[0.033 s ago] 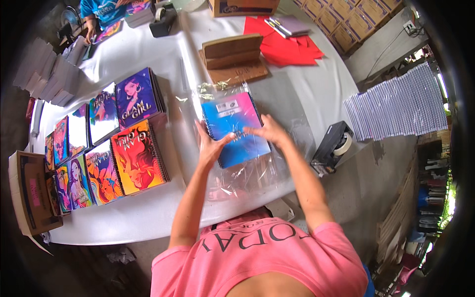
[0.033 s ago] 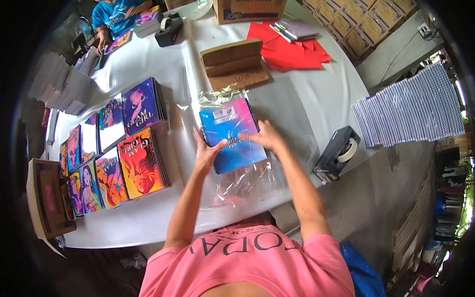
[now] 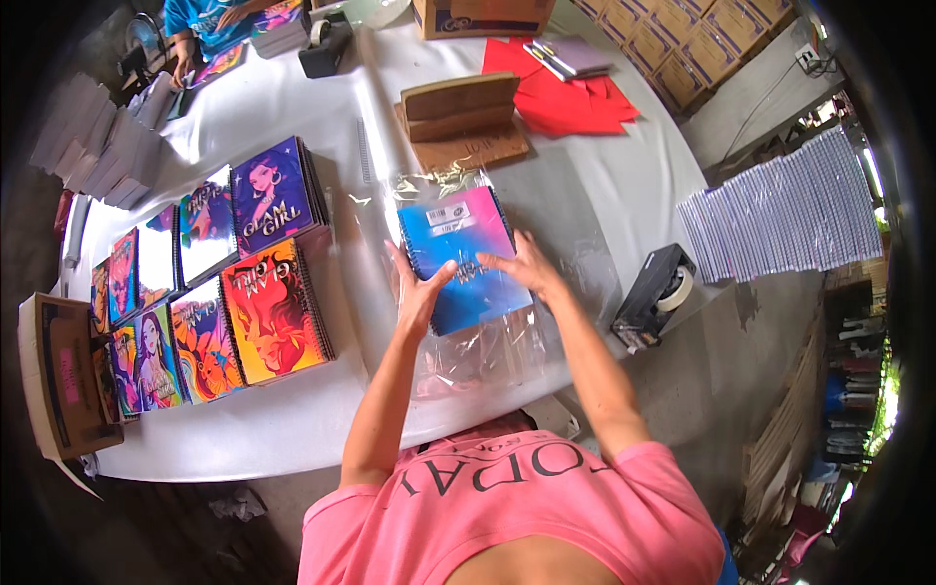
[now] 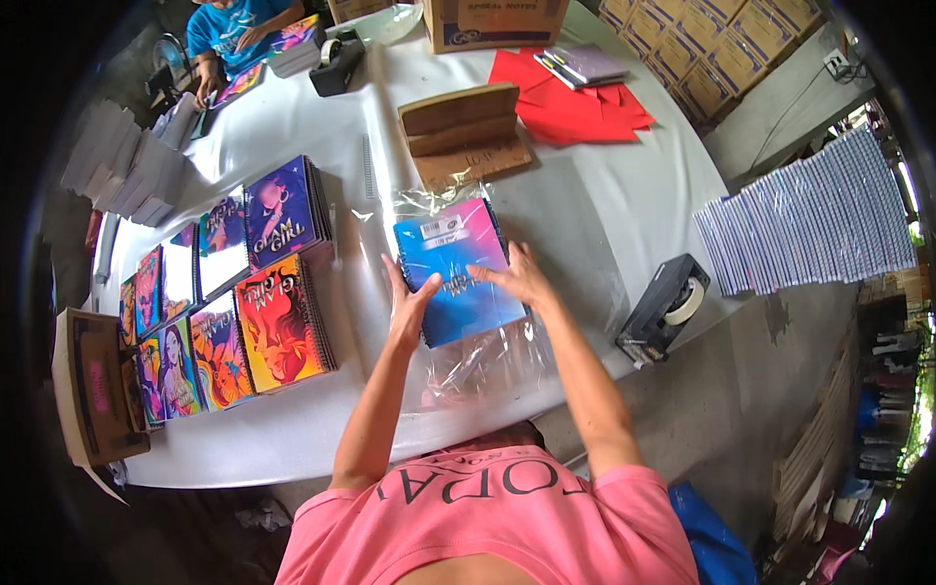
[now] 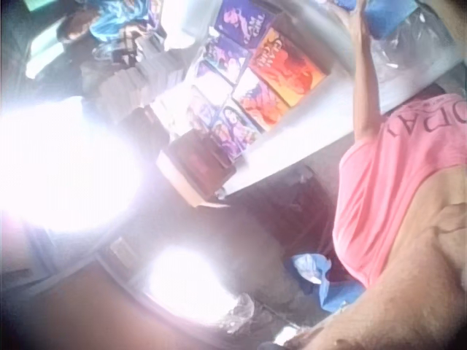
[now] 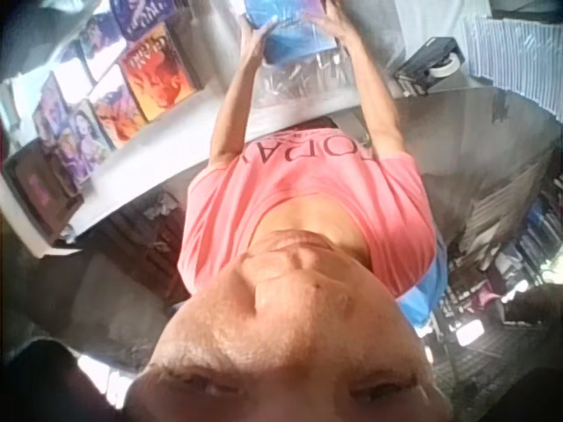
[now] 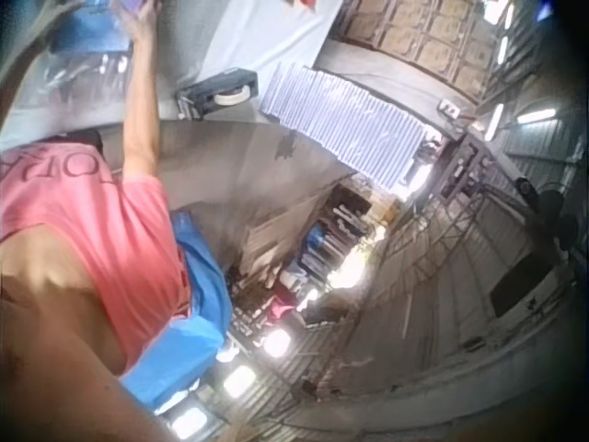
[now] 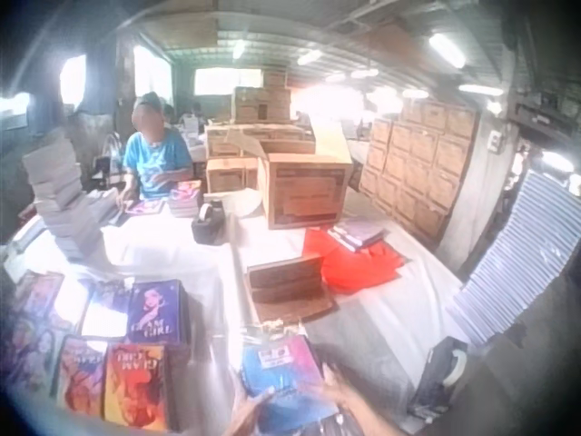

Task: The person sorts various colorful notebooks into stacks, places a stack into a plastic sleeve, and uses a tape dispenser to seal the package.

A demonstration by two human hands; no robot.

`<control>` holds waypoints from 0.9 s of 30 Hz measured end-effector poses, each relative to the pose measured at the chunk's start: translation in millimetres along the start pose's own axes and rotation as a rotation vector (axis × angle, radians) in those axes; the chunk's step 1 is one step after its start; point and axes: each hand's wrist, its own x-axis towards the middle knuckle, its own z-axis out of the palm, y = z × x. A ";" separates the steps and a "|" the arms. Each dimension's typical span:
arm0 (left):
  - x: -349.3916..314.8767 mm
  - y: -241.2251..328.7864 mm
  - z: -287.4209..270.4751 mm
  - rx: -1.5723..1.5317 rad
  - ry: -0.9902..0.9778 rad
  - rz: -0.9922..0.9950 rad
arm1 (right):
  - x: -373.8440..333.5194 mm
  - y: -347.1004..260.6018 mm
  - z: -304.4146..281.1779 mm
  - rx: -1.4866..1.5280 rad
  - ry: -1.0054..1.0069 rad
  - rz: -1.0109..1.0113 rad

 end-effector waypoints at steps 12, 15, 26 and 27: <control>-69.1 43.2 11.6 0.124 -0.048 0.522 | -57.8 -44.5 -28.0 0.827 -0.048 -0.519; -74.0 62.0 15.1 0.112 -0.044 0.563 | -62.4 -55.4 -36.6 0.692 -0.057 -0.579; -85.7 86.1 10.1 0.155 -0.107 0.714 | -82.5 -84.9 -51.1 0.774 -0.091 -0.534; -86.0 95.2 14.2 0.092 -0.096 0.768 | -85.0 -86.7 -57.8 0.729 -0.150 -0.592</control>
